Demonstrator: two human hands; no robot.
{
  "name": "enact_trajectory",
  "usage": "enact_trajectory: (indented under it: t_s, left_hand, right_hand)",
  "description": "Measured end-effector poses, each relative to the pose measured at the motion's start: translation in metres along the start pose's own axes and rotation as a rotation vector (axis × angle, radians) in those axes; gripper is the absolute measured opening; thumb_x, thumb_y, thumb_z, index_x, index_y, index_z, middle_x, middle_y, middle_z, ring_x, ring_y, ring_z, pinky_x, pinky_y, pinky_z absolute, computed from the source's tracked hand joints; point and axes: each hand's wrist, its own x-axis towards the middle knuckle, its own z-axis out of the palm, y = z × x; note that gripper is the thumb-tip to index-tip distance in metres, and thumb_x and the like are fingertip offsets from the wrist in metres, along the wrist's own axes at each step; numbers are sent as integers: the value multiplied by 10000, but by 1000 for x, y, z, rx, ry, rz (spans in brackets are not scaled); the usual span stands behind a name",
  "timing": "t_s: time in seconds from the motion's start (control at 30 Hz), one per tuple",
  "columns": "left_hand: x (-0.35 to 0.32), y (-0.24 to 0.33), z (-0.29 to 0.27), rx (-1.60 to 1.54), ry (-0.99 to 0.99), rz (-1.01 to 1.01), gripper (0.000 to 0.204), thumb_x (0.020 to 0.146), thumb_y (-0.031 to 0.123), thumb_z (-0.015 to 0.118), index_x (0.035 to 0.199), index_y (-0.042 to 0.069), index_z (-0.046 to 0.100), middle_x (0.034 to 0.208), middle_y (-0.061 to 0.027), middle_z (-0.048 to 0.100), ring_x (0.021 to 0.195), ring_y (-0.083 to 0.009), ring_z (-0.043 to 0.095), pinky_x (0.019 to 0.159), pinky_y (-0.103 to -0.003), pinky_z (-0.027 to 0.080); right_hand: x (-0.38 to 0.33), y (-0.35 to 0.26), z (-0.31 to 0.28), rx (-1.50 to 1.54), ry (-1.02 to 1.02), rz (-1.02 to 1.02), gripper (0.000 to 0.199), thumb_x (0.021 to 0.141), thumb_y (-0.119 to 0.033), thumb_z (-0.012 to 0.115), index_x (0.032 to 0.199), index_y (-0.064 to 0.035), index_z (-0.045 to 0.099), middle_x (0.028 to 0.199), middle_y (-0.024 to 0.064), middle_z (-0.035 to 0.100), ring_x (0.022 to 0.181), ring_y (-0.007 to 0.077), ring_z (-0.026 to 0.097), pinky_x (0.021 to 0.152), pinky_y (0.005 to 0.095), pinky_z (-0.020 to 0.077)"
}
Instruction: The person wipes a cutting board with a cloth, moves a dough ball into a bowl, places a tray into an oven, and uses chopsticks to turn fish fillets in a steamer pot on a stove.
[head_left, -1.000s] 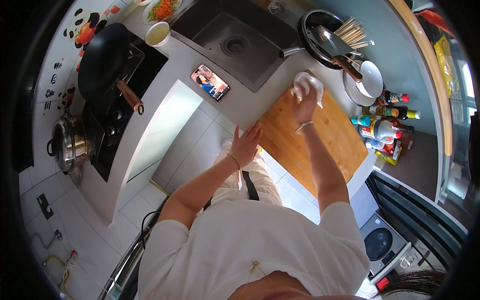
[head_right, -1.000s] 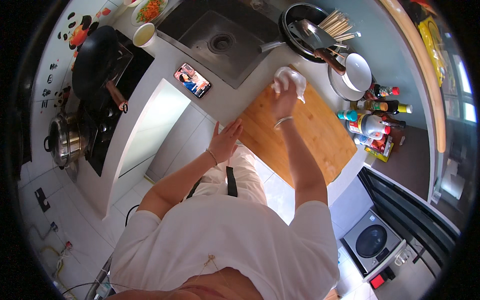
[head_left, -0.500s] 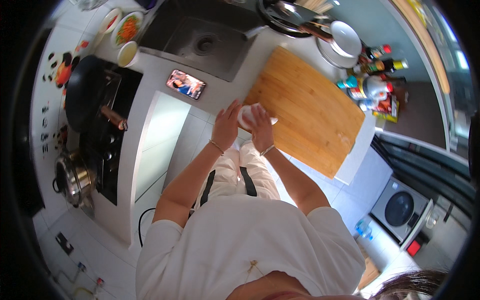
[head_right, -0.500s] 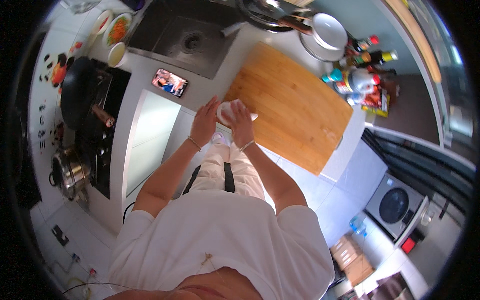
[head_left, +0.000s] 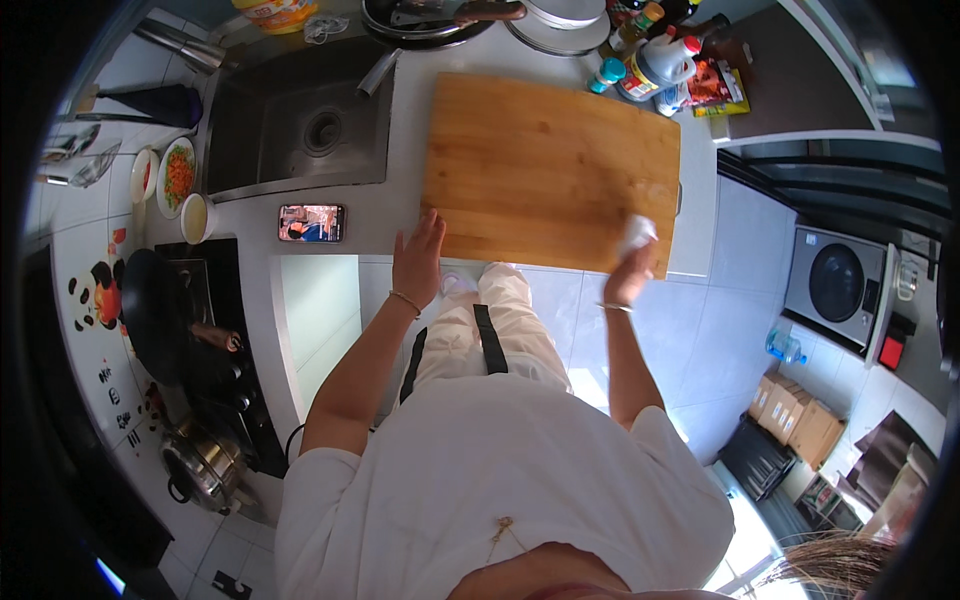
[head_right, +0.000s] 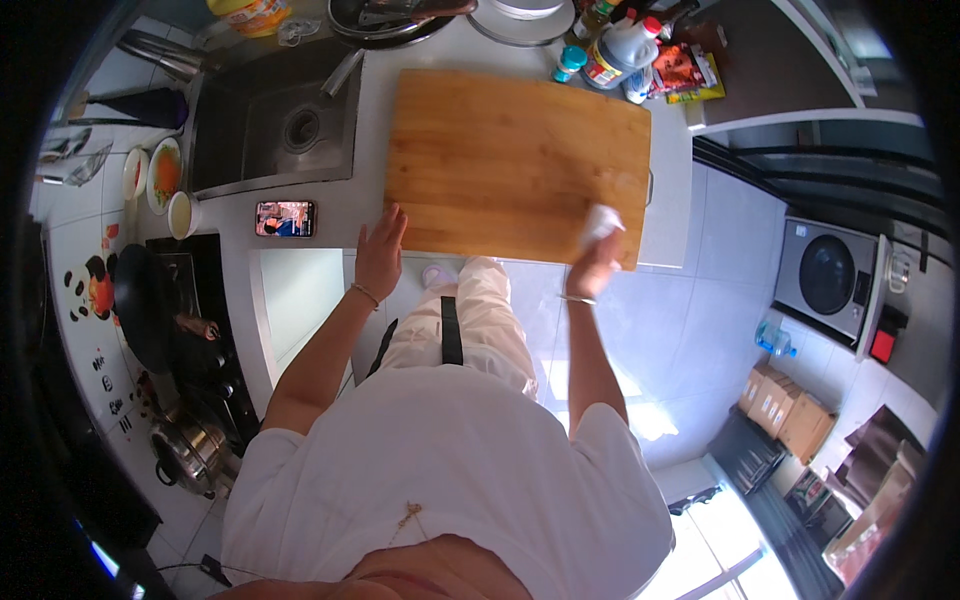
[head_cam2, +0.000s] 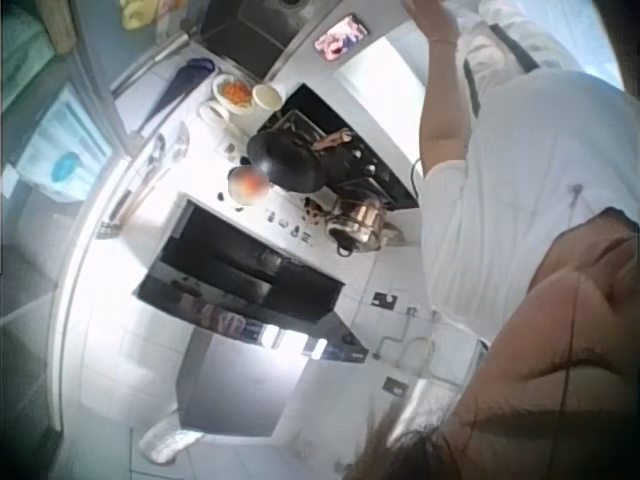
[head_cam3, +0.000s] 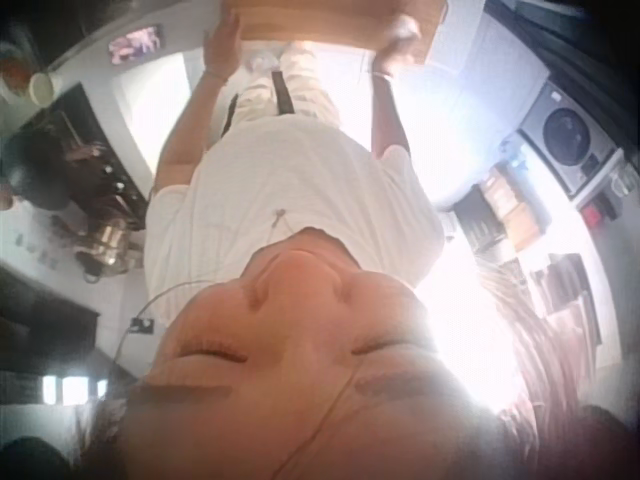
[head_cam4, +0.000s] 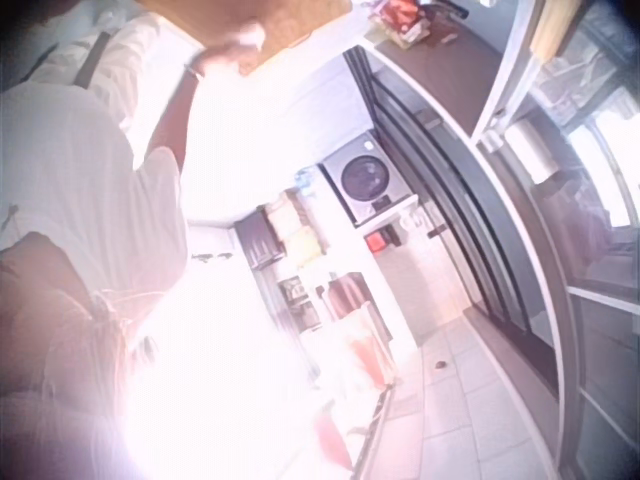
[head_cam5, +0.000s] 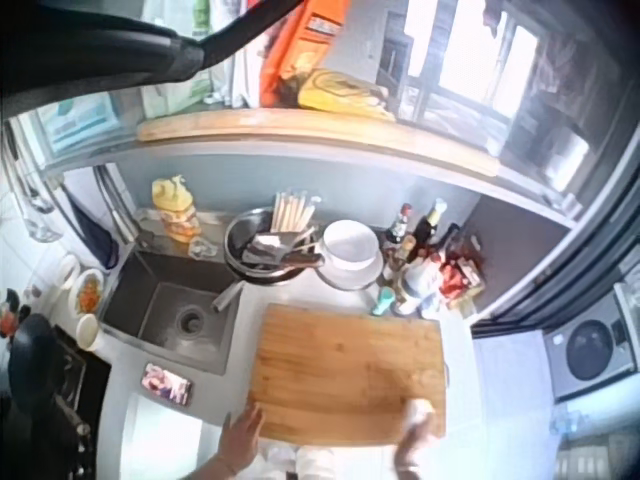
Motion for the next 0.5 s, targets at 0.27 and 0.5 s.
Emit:
enact_trajectory:
  t_s: [0.27, 0.5]
  left_hand:
    - [11, 2, -15, 19, -99, 9, 471, 841, 64, 446, 1303, 100, 363, 1429, -40, 252, 1285, -189, 303, 1022, -514, 228]
    - [4, -4, -7, 22, -19, 88, 507, 829, 58, 485, 1313, 114, 348, 1432, -49, 240, 1289, -195, 296, 1018, -527, 227]
  right_hand:
    - [-133, 40, 142, -1146, -999, -650, 381, 765, -28, 450, 1138, -43, 529, 1374, 59, 350, 1315, 234, 243, 1081, 409, 178]
    - [-38, 18, 5, -1114, -521, -536, 369, 870, -58, 414, 1236, -20, 432, 1256, 128, 457, 1166, 276, 421, 968, 369, 337]
